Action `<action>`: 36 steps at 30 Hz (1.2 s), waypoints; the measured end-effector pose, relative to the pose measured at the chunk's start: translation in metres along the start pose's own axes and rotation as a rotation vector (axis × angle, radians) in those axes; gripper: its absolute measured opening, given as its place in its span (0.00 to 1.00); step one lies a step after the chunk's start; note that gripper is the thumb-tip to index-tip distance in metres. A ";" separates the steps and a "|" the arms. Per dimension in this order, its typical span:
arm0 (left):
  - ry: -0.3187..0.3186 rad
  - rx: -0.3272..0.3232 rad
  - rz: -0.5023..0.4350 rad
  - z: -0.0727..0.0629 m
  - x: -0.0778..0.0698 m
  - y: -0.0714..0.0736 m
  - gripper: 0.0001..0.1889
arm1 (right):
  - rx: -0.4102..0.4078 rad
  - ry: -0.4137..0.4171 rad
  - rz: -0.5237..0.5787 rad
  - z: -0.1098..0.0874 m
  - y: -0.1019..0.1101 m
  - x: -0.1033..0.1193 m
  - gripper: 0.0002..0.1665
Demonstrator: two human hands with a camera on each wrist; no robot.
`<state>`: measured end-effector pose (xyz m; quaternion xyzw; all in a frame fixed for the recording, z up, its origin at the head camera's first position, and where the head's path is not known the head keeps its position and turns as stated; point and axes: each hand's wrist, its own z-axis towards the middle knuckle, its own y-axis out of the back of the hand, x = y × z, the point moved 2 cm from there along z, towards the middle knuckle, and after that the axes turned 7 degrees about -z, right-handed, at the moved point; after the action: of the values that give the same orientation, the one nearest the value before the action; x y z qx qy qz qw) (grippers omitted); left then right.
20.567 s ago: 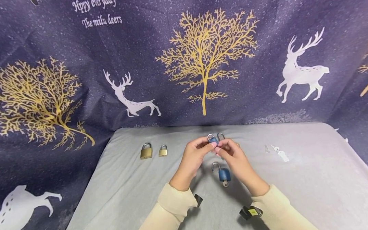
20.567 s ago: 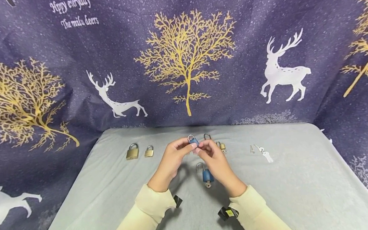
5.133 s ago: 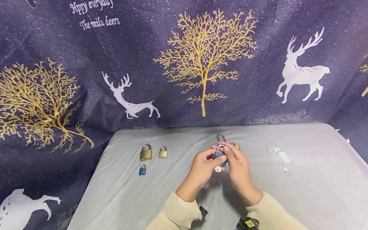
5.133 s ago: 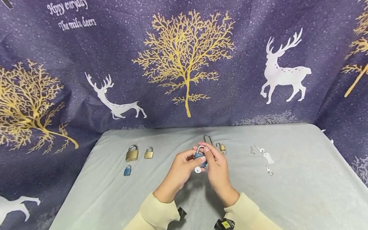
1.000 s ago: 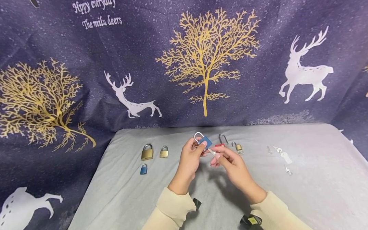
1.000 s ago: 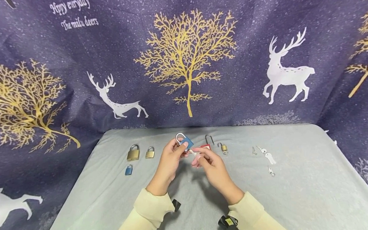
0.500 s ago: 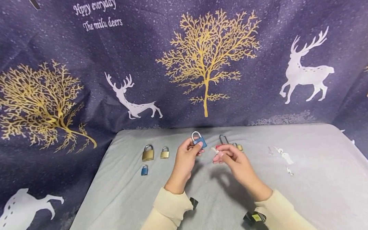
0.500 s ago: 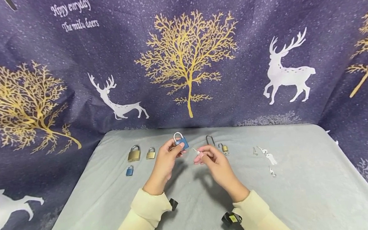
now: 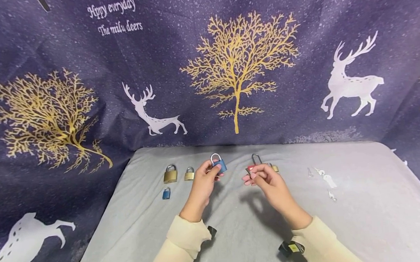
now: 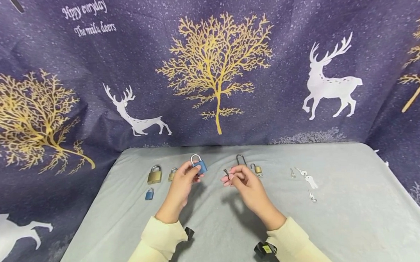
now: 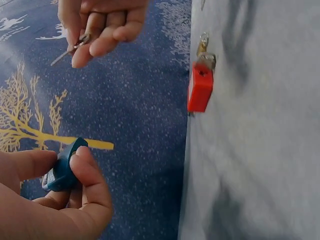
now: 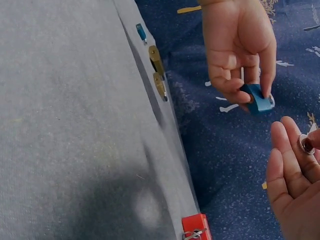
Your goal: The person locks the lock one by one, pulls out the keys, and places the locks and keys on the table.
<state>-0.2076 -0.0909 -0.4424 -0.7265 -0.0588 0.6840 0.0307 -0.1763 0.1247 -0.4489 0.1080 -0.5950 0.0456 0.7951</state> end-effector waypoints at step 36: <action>0.055 -0.064 0.263 -0.007 0.012 0.071 0.15 | -0.123 -0.031 -0.229 -0.014 0.043 -0.008 0.08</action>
<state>-0.1968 -0.1593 -0.4628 -0.7471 0.0162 0.6596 -0.0809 -0.1740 0.1702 -0.4555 0.1268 -0.5928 -0.0837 0.7909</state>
